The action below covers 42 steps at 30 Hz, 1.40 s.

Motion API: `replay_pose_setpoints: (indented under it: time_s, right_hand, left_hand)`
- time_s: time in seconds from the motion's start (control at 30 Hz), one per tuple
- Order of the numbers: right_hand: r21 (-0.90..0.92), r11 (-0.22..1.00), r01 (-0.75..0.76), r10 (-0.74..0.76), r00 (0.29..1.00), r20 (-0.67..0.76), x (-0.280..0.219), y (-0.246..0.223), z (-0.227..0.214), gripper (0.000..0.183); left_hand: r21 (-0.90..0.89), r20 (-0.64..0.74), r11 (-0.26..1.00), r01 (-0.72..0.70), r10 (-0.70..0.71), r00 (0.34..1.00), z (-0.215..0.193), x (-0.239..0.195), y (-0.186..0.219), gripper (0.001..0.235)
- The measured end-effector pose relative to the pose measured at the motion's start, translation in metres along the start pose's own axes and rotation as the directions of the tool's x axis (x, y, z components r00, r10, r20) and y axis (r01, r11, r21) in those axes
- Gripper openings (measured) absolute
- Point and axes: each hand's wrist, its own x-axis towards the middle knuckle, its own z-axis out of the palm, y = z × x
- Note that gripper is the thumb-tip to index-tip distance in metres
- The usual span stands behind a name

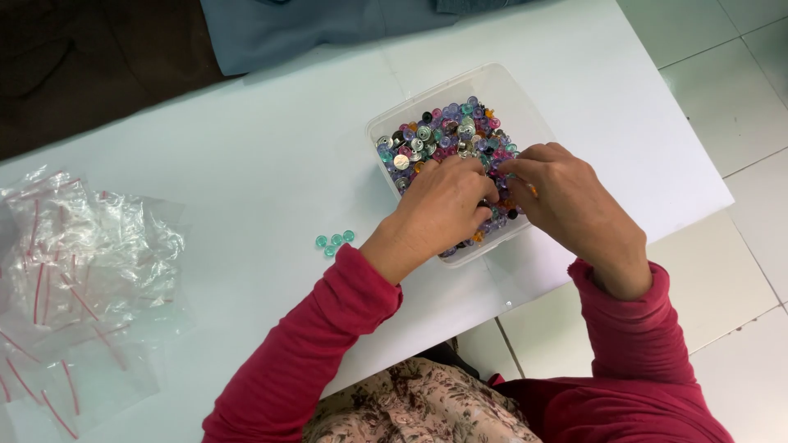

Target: The person sorts colorful beads from a container, selects purple and green beads, and places them into small plastic bags. The bags are sealed and set aside on the table.

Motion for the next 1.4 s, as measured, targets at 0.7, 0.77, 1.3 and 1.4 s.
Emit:
replay_pose_setpoints:
  time_s: [0.7,0.77,1.3,1.4]
  right_hand:
    - [0.386,0.879,0.278,-0.125,0.918,-0.376,-0.011,-0.076,0.000,0.020]
    - [0.385,0.870,0.307,-0.144,0.907,-0.396,-0.013,-0.099,0.007,0.022]
    - [0.180,0.879,0.443,-0.373,0.871,-0.319,0.015,-0.159,0.097,0.016]
    - [0.213,0.873,0.438,-0.360,0.875,-0.324,0.016,-0.159,0.097,0.018]
  left_hand:
    - [-0.064,-0.337,0.998,-0.009,-0.013,0.941,-0.087,-0.096,0.010,0.023]
    - [-0.090,-0.301,0.993,0.077,-0.101,0.948,-0.097,-0.122,-0.001,0.021]
    - [-0.142,-0.067,0.871,0.471,-0.483,0.873,-0.068,-0.186,-0.044,0.026]
    - [-0.133,-0.088,0.877,0.461,-0.474,0.876,-0.075,-0.184,-0.038,0.031]
